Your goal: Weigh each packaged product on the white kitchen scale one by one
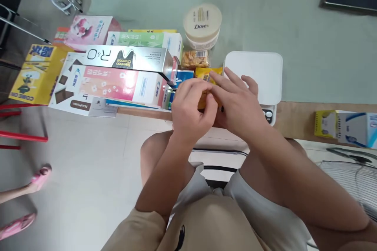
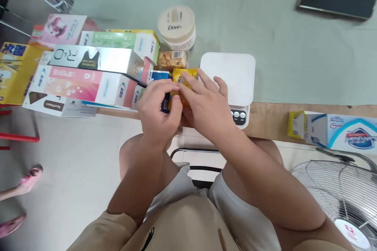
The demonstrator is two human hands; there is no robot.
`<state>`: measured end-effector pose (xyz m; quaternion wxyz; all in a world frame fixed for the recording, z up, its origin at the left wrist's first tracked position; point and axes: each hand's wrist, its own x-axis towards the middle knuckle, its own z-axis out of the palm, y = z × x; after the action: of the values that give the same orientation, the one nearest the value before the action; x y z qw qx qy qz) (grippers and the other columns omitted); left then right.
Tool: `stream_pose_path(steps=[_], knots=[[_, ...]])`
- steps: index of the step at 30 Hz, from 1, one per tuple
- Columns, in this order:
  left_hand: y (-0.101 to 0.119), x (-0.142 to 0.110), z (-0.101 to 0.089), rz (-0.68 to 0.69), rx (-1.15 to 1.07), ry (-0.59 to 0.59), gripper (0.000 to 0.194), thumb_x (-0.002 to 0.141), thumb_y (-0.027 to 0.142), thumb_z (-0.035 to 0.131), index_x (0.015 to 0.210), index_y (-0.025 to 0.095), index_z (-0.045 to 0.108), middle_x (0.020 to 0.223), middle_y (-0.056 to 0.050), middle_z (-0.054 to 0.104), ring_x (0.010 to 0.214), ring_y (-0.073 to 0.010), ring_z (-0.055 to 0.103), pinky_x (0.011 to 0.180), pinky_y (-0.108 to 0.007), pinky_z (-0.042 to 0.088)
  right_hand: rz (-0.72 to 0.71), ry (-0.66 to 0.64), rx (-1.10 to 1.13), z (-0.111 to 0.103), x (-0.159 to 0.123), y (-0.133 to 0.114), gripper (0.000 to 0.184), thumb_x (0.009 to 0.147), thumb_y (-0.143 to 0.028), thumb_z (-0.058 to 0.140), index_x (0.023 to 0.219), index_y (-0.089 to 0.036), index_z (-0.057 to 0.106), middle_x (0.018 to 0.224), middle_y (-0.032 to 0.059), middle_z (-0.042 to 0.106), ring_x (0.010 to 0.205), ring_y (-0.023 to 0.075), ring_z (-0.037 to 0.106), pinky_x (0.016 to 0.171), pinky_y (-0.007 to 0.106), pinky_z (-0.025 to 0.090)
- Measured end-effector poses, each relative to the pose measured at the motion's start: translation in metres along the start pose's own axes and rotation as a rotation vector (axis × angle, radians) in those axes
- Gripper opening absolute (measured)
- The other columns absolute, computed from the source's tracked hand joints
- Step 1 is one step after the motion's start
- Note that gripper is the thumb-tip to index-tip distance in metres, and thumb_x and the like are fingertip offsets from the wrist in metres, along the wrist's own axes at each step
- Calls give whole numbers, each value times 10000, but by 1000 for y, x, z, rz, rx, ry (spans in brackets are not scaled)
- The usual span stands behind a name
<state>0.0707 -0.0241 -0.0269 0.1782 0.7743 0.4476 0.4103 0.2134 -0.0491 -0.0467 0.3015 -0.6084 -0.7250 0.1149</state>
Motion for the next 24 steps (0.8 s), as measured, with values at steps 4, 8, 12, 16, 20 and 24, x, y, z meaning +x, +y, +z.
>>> stream_pose_path(steps=[4, 8, 12, 16, 20, 24], knots=[[-3, 0, -5, -44, 5, -77, 187, 962, 202, 485, 972, 221, 670, 1071, -88, 746, 1070, -223, 691, 1017, -390, 566, -21, -15, 3, 8, 6, 1, 222, 899, -258, 656, 1104, -343, 665, 1468, 28, 685, 1406, 385, 597, 1193, 751, 312], [-5, -1, -5, -29, 9, -80, 182, 968, 198, 486, 958, 206, 667, 1061, -94, 744, 1054, -208, 694, 994, -352, 574, -59, 5, -77, 6, 5, 2, 100, 924, -298, 645, 1016, -331, 666, 1444, 9, 702, 1352, 341, 654, 1153, 689, 411], [-9, -2, 0, 13, -37, 16, 142, 957, 177, 526, 985, 189, 665, 1052, -98, 746, 1038, -207, 700, 965, -347, 583, -144, 102, -163, 6, 4, 3, 176, 1015, -231, 530, 1042, -316, 681, 1353, -15, 752, 1243, 233, 737, 1040, 533, 506], [-11, -3, 5, 96, -85, 115, 146, 969, 158, 523, 1005, 178, 663, 1058, -96, 741, 1048, -205, 705, 971, -357, 592, -248, 317, -177, 7, 2, -1, 201, 1002, -125, 577, 998, -277, 707, 1174, -37, 816, 1117, 196, 791, 982, 412, 472], [-2, -5, 4, 146, -95, 195, 139, 983, 204, 540, 1065, 202, 652, 1123, -106, 689, 1094, -236, 676, 994, -425, 579, -315, 471, -180, -6, -5, -5, 178, 980, -118, 657, 1034, -272, 729, 1131, -35, 831, 1095, 174, 796, 982, 360, 472], [13, -11, 8, 136, -107, 174, 226, 996, 295, 526, 1175, 194, 618, 1171, -144, 621, 1134, -245, 634, 1013, -437, 559, -244, 481, -212, -28, -14, 8, 236, 988, -127, 653, 1113, -311, 733, 1167, -38, 821, 1138, 201, 785, 986, 400, 498]])
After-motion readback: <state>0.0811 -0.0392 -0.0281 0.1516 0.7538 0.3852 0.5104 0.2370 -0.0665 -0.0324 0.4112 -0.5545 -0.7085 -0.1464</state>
